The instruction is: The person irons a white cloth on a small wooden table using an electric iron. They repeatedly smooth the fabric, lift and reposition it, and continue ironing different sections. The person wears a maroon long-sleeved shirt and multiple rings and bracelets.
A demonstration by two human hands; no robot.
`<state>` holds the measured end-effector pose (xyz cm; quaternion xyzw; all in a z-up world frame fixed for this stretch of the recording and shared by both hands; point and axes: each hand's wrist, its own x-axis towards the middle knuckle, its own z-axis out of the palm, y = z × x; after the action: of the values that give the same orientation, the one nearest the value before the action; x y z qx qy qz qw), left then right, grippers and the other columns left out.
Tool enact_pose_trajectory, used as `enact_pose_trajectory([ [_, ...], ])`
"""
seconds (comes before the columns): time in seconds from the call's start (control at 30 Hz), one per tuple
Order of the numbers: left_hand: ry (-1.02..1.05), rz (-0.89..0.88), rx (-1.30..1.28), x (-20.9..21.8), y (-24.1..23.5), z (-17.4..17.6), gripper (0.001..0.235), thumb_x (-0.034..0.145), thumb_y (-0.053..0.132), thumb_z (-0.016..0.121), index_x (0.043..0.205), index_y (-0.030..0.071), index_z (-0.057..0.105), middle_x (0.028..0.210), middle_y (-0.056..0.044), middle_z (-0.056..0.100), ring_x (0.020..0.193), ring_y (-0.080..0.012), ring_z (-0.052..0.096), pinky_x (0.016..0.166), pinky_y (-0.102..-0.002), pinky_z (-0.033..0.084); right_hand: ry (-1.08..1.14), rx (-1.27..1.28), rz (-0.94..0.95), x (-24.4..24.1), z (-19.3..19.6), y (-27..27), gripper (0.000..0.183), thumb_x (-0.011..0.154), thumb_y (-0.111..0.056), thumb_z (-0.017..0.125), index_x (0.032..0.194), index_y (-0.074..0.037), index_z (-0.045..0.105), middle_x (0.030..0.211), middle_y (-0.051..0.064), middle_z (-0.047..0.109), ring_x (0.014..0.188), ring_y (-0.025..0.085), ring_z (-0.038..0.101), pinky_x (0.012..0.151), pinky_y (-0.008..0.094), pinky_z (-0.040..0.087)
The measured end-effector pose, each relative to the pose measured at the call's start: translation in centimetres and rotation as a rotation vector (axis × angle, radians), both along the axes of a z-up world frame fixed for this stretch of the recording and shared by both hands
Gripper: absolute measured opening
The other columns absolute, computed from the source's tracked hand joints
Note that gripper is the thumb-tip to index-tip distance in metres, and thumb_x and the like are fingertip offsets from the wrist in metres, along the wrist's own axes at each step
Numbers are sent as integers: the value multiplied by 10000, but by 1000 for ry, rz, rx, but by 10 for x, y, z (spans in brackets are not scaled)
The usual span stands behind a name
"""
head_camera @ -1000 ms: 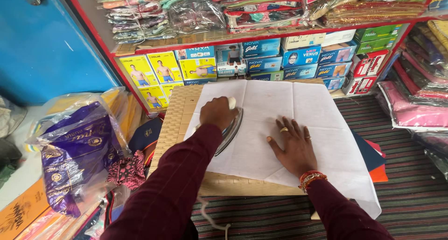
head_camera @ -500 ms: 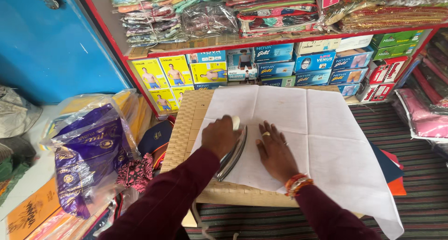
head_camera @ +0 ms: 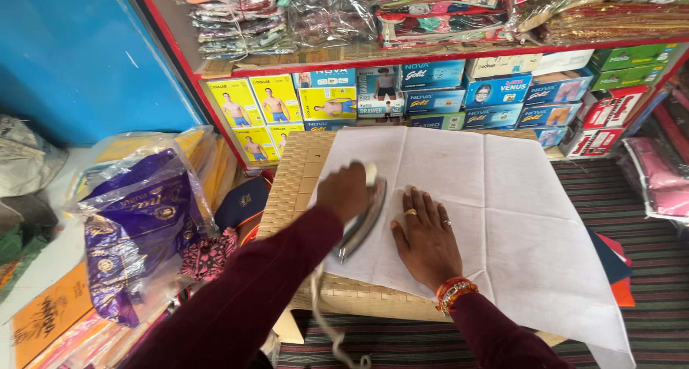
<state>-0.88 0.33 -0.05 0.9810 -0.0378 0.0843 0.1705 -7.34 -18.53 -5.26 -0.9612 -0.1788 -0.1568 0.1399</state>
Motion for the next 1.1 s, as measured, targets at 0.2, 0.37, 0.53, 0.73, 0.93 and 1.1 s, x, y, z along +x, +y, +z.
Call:
enact_pose_trajectory([
  [0.2,33,-46,-49,-32,3,4,476,898,463,698,1034,16,612,949,-248,723,875,-433,732,768,-543,583,1,2,-11,-1,0,1,617,1034,-408,386,1501,-4,396,1638,172,305,1522,312,251,1226,487,195],
  [0.37,-87,32,-40,44,-16,-4,491,890,478,718,1038,18,632,1001,-210,725,910,-411,728,774,-529,580,26,-28,-13,-1,3,4,661,1019,-429,410,1534,-19,358,1633,166,298,1519,309,244,1225,489,184],
  [0.53,-42,124,-47,75,-25,-12,492,869,477,713,1054,29,626,1009,-175,741,932,-372,743,790,-499,599,63,-8,-22,-2,6,4,696,1006,-448,438,1553,-35,320,1639,157,276,1521,307,229,1221,487,165],
  [0.73,-47,-2,-7,-12,-3,-14,483,917,490,694,1032,26,626,994,-223,726,919,-414,719,802,-538,566,58,-27,-13,-1,4,2,687,998,-472,427,1543,-62,343,1658,136,262,1531,308,229,1238,475,168],
  [0.93,89,13,-54,-74,11,20,500,867,487,716,1067,33,655,1027,-226,720,966,-409,718,843,-521,564,60,-91,3,-3,6,2,665,1016,-497,363,1572,-135,315,1652,130,239,1521,317,210,1228,488,155],
  [1.1,88,85,-90,-85,16,47,511,882,526,691,1036,39,689,1036,-218,729,989,-389,717,876,-506,553,110,-135,-11,-20,3,7,668,1024,-507,349,1573,-131,287,1665,142,210,1535,337,177,1225,514,138],
])
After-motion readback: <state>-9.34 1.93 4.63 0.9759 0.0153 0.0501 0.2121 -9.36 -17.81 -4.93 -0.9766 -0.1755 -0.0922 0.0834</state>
